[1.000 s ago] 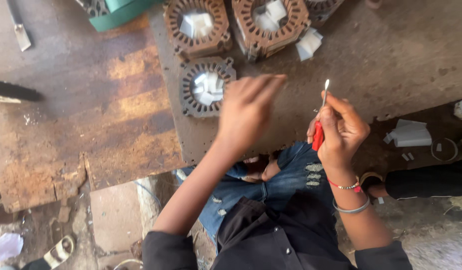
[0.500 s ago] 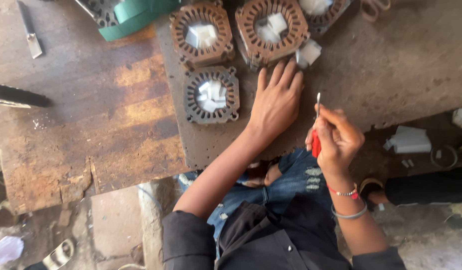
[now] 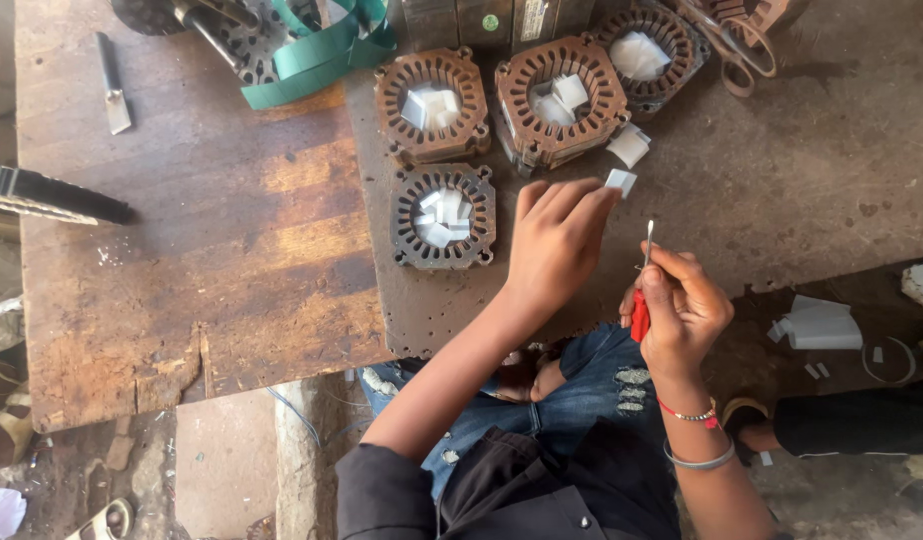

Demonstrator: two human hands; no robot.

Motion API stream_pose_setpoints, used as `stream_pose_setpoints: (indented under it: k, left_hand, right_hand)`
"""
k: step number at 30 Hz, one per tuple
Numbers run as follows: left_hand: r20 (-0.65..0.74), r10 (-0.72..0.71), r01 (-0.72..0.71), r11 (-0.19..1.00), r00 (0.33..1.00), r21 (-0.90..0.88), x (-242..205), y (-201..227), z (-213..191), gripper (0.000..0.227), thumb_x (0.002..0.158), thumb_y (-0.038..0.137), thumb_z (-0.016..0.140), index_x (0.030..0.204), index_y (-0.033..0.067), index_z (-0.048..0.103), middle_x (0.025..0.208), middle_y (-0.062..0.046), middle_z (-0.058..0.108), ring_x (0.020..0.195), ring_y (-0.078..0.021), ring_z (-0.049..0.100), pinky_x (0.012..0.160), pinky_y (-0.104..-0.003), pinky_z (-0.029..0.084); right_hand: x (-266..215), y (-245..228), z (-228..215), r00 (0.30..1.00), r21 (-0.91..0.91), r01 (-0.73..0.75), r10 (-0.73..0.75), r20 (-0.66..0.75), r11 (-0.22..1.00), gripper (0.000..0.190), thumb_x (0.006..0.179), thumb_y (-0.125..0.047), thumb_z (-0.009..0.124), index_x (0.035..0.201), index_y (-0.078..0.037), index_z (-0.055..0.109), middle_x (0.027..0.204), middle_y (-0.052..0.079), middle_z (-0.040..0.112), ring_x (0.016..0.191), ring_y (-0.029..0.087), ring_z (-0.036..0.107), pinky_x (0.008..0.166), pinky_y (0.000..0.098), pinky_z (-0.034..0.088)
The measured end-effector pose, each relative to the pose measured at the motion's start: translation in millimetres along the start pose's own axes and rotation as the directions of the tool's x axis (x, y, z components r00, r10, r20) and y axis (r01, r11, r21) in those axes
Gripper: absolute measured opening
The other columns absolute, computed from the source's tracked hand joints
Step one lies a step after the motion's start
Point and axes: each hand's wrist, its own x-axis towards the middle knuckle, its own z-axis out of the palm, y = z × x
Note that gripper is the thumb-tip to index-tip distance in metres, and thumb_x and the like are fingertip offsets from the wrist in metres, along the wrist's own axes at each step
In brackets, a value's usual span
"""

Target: The person sits at a wooden workbench and uses a small red-handled tool to scrape or clean the edges of small white rectangular pieces. They then place these pieces into the slots of circular metal stator components. The person repeats this process, handling the white pieces and the metal parts with both hands.

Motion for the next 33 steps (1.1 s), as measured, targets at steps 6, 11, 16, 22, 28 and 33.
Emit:
stream_pose_setpoints:
  k: [6,11,16,22,28,33]
  left_hand:
    - [-0.037,-0.115,0.106,0.975,0.993,-0.194,-52,36,-59,0.034,0.089,-0.002,0.064,0.121,0.0100,0.070,0.108,-0.004,0.068,0.099,-0.0239,0.065,0.096,-0.036,0.045]
    - [0.036,-0.139,0.131,0.977,0.990,0.165,-75,32,-71,0.025,0.090,0.006,0.071,0.115,0.0105,0.072,0.103,-0.002,0.067,0.100,-0.0218,0.063,0.097,-0.042,0.038]
    - [0.037,-0.206,0.187,0.941,0.978,0.283,-87,25,-57,0.018,0.093,0.018,0.075,0.111,0.0134,0.075,0.108,-0.005,0.067,0.110,-0.0254,0.061,0.101,-0.049,0.033]
    - [0.171,-0.045,-0.018,0.936,0.984,0.353,-106,19,-62,0.029,0.095,0.015,0.072,0.123,0.0074,0.072,0.127,-0.006,0.069,0.135,-0.0261,0.058,0.118,-0.058,0.023]
    - [0.242,0.143,-0.212,0.933,0.960,0.289,-119,10,-77,0.047,0.087,0.018,0.073,0.134,0.0140,0.069,0.119,-0.005,0.066,0.133,-0.0246,0.059,0.120,-0.063,0.016]
    - [0.288,0.103,-0.182,0.947,0.952,0.265,-119,5,-78,0.051,0.084,0.023,0.074,0.133,0.0096,0.068,0.124,-0.006,0.067,0.137,-0.0268,0.059,0.121,-0.068,0.016]
  right_hand:
    - [0,0,0,0.999,0.016,-0.048,0.047,0.013,0.999,0.016,0.107,0.000,0.059,0.120,0.006,0.067,0.094,0.007,0.064,0.062,0.013,0.061,0.050,0.0250,0.047]
    - [-1,0,2,0.999,0.018,-0.028,0.028,0.017,0.999,0.016,0.108,0.000,0.059,0.120,0.007,0.066,0.090,0.006,0.061,0.062,0.013,0.060,0.050,0.0256,0.047]
    - [-6,-2,-1,0.999,-0.017,-0.045,0.045,-0.017,0.999,0.012,0.111,-0.001,0.058,0.116,0.006,0.065,0.099,0.009,0.065,0.061,0.013,0.060,0.051,0.0254,0.048]
    - [-1,-21,1,0.976,-0.139,-0.146,0.166,0.140,0.979,0.017,0.109,-0.002,0.059,0.122,0.002,0.070,0.081,0.004,0.060,0.056,0.010,0.056,0.047,0.0235,0.044]
    - [8,-54,7,0.824,-0.578,0.323,0.078,0.562,0.749,0.036,0.095,0.003,0.065,0.129,-0.005,0.071,0.084,0.010,0.062,0.066,0.018,0.061,0.061,0.0330,0.049]
    - [13,-53,11,0.767,-0.588,0.411,0.083,0.636,0.697,0.041,0.089,0.004,0.068,0.128,-0.010,0.073,0.083,0.010,0.063,0.063,0.024,0.063,0.056,0.0368,0.051]
